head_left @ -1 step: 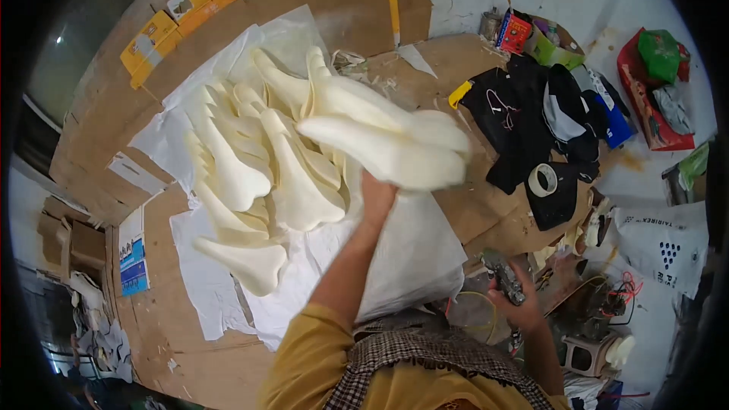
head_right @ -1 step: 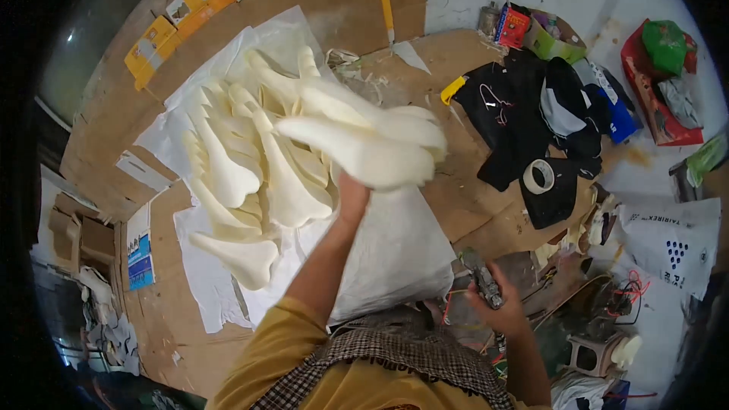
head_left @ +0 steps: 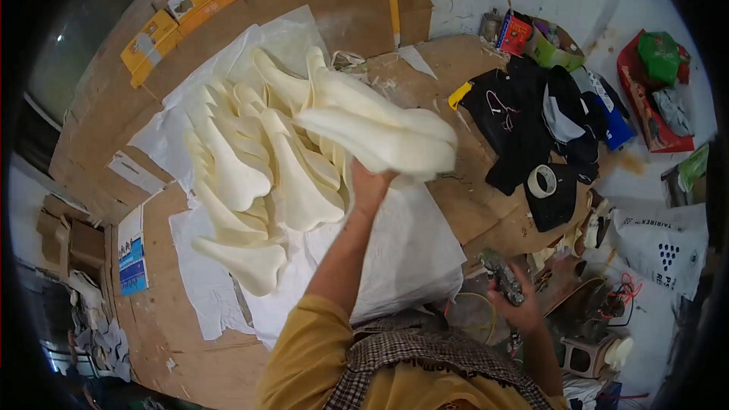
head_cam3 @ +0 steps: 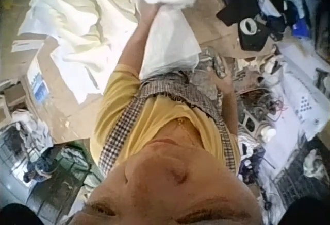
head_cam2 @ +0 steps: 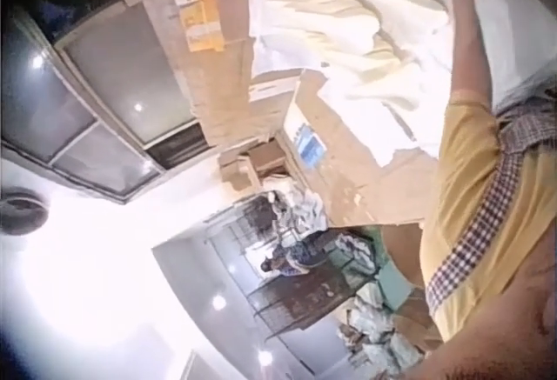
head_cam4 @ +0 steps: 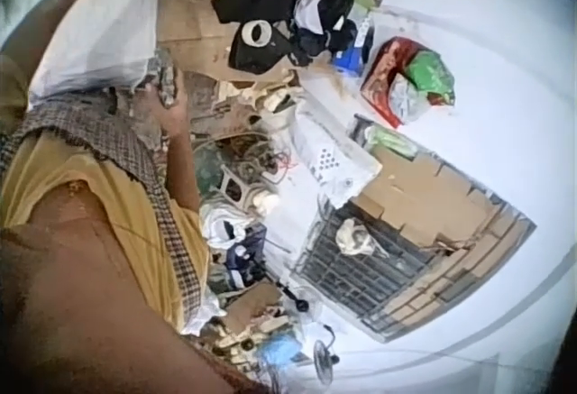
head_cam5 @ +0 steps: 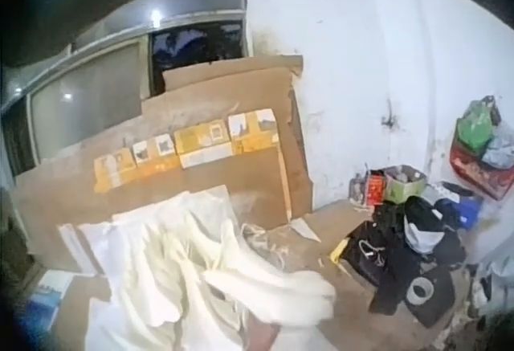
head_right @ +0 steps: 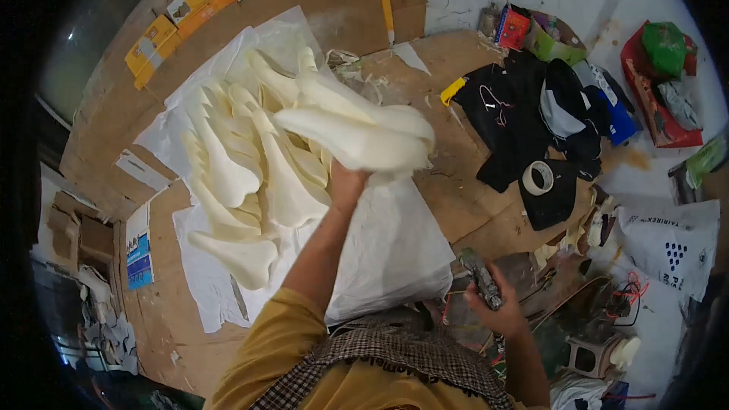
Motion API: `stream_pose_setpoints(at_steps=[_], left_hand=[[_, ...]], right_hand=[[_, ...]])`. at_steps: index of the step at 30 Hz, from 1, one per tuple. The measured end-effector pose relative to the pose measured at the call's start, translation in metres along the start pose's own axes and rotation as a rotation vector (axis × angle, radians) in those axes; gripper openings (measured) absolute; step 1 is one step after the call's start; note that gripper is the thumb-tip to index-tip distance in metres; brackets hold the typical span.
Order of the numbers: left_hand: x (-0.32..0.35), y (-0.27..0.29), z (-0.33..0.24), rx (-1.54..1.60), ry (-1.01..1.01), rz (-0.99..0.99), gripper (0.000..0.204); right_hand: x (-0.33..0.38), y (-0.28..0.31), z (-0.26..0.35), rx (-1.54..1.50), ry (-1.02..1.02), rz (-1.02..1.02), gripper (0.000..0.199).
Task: Sorting, bagging, and applying adhesive spray to white foam components for bicycle saddles in a factory setting.
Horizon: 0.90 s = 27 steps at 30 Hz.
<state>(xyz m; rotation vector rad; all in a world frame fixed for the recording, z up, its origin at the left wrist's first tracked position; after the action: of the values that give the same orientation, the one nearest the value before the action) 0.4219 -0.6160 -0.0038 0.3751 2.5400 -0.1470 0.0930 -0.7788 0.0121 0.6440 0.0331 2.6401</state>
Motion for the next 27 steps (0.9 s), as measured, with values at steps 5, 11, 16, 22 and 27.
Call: stream_pose_setpoints(at_steps=[5,11,16,22,27], left_hand=[[-0.022,0.038,0.092,-0.469,0.151,0.236,0.052],[0.005,0.029,0.103,-0.575,0.515,0.190,0.054],[0.013,0.051,0.087,-0.420,0.265,0.119,0.053],[0.022,0.039,0.020,-0.277,0.264,0.067,0.044],[0.101,0.241,0.023,-0.437,-0.357,-0.160,0.058]], right_hand=[[0.000,-0.008,-0.002,0.017,0.006,0.058,0.063],[0.020,-0.020,0.027,0.060,0.012,0.063,0.062],[0.051,-0.044,0.043,0.040,0.004,0.152,0.060],[0.070,-0.055,0.032,0.056,0.061,0.202,0.064],[0.078,-0.109,0.045,0.174,0.104,0.450,0.059]])
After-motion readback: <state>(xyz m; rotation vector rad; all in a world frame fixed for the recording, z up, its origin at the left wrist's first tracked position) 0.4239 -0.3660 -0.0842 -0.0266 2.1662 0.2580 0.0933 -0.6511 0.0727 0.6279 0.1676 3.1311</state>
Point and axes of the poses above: each hand's wrist, its own x-axis away from the middle knuckle, its own y-axis out of the back of the hand, z = x × y, the point moved 9 cm from there along -x, towards the middle knuckle, and after that the axes turned 15 degrees about -y, right-handed, at the moved point
